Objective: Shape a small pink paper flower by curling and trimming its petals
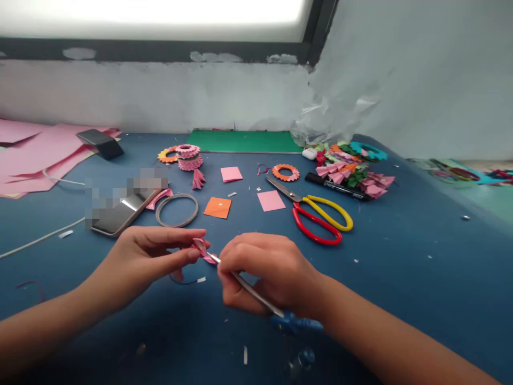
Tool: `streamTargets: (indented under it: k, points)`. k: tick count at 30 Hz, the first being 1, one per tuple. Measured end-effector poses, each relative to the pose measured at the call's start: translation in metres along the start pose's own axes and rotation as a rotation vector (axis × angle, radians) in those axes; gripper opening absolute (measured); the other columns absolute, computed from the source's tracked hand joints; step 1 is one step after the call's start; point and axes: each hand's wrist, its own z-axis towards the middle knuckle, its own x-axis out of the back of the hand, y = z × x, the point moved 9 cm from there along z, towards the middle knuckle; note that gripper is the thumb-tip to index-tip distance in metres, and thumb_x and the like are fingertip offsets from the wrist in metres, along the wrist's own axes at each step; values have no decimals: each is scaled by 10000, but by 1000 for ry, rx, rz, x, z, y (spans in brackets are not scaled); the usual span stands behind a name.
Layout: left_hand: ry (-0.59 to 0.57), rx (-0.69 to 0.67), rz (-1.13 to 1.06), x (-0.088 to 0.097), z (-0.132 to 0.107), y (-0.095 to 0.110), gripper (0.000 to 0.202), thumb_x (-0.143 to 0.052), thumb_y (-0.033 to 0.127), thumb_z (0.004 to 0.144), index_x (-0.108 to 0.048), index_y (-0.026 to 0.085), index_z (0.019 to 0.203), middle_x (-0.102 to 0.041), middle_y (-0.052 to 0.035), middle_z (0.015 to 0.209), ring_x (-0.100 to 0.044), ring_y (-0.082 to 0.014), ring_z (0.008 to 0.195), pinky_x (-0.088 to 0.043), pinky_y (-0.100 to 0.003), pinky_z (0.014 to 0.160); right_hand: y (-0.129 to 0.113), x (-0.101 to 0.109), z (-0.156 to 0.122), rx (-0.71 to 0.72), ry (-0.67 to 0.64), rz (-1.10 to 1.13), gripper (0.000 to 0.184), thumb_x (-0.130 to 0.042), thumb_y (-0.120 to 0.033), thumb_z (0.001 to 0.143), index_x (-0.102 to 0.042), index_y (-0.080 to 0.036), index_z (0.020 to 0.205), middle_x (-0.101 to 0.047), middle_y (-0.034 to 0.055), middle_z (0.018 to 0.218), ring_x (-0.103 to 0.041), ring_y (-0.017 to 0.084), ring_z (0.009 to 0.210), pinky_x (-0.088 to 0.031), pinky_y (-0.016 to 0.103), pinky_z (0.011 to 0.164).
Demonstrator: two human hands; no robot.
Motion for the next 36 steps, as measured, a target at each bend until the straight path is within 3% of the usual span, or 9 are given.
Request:
streamTargets:
  k: [20,36]
  points:
    - [-3,14,60,-3,-2,-3,219,-770,255,666,-756,238,884,-750,0,744,-646,-103,554,-580,-168,513,4,-8,-7,12,-44,-102,206,-545,-55,735,-506,-257,748,-619,-15,714,-554,109,591,-459,207,499]
    - [-4,-4,85,-4,-5,-1,206,-761,244,672,-760,233,877,-740,-4,719,-639,-113,549,-575,-172,480,-5,-1,5,-21,29,-58,236,-501,-23,700,-445,-252,699,-608,-17,622,-570,107,534,-432,203,424]
